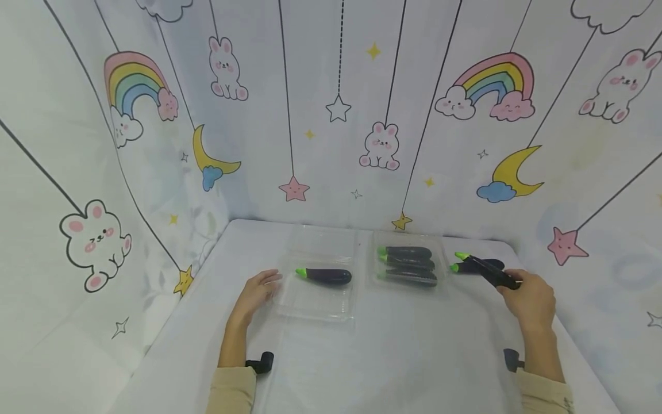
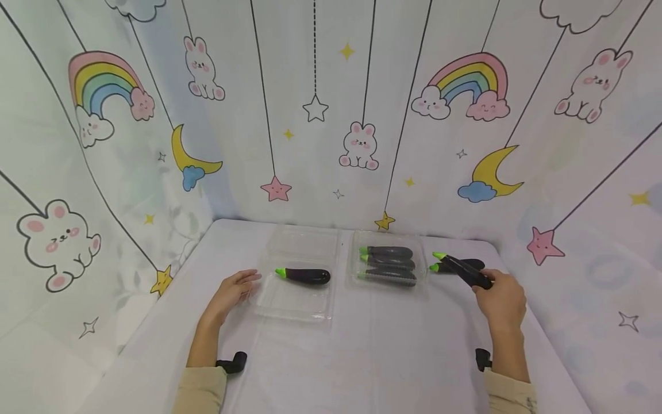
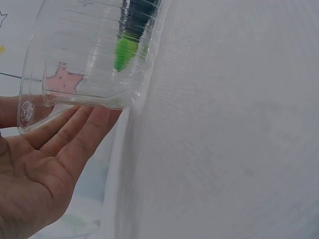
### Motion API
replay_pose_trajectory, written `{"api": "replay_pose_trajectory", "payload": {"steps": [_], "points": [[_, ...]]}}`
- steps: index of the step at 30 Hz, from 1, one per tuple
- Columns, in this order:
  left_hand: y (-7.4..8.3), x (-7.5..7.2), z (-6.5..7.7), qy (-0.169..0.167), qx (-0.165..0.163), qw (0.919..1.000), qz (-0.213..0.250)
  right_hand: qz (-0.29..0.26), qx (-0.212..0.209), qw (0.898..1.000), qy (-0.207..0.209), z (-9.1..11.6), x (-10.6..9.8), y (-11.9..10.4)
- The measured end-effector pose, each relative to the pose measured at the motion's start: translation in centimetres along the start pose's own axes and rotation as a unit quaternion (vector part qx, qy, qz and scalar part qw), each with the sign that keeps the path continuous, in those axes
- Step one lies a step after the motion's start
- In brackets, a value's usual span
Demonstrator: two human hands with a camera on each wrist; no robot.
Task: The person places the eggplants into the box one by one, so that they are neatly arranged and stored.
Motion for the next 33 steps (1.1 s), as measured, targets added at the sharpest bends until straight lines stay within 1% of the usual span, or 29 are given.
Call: {"api": "replay_pose_trajectory", "payload": {"steps": [3,11,17,22,26,33], "points": [[0.1,0.2,-0.1,-0.003,0.000,1.0000,0.003,0.002,-0.001,1.000,0.000,-0.1,-0.1,-0.5],[0.0,0.1,0.0,0.000,-0.003,1.0000,-0.002,-0.004,0.005,1.000,-0.010,-0.4,0.8,-2.4],[-0.3,0.0,-0.4,0.005,-0.006,1.0000,0.001,-0.018,0.002,1.000,-0.022,-0.4,1.3,-3.7],[-0.3,0.1,-0.3,0.004,-0.005,1.0000,0.006,-0.030,-0.025,0.999,-0.017,-0.4,1.8,-4.7],[-0.4,0.2,-0.2,0.003,-0.005,1.0000,0.006,-0.039,-0.045,0.998,-0.009,-0.1,2.0,-5.7],[-0.1,0.2,-0.1,0.002,0.003,1.0000,0.007,-0.048,-0.062,0.997,-0.003,0.0,2.3,-8.2]]}}
Point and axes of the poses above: each hand's wrist, its own z-axis away from the middle knuckle, its own x-axis out of the palm, y = z × x, the point moved 8 cm from there along -z, towards the middle knuckle, and after that the axes turned 11 degrees about -x, right-handed, at the moved point
